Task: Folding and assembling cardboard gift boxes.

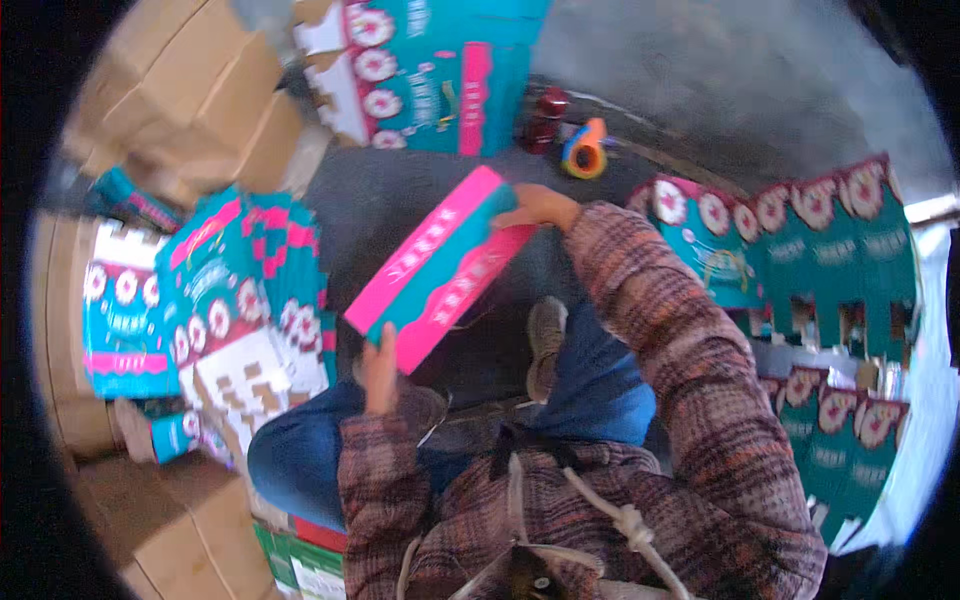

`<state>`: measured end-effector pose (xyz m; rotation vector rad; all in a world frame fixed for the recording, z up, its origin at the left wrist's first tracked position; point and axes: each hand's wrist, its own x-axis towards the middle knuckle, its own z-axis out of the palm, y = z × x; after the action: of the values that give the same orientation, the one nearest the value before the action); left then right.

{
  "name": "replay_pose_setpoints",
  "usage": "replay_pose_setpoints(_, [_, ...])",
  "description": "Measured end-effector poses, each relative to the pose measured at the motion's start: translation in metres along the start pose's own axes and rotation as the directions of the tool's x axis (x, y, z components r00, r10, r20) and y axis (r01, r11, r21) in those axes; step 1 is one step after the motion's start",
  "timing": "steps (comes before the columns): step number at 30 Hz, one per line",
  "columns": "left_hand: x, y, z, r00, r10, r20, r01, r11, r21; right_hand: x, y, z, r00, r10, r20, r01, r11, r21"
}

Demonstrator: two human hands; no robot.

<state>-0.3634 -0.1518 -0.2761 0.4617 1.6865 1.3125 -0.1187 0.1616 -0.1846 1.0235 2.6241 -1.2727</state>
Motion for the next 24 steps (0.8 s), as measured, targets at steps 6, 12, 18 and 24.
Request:
replay_pose_setpoints(6, [-0.029,0.083,0.035,0.952,0.306,0.033,-0.307,0.944,0.116,-0.067,-0.060,-0.080,0.869,-0.047,-0.492,-0.121,0.945,-0.303])
replay_pose_setpoints(12, [-0.066,0.163,0.171,0.722,0.626,0.295,-0.686,0.704,0.184,-0.272,-0.028,-0.104,0.418,0.098,-0.903,0.239,0.947,0.213])
replay_pose_setpoints(18, [-0.130,0.174,0.325,0.367,0.708,0.604,-0.925,0.347,0.155,-0.435,0.117,-0.061,0.023,0.513,-0.858,0.337,0.804,0.489])
replay_pose_setpoints(24, [-0.143,0.129,0.360,0.296,0.413,0.861,-0.941,0.279,0.189,-0.462,0.174,-0.004,-0.167,0.687,-0.707,0.147,0.727,0.671])
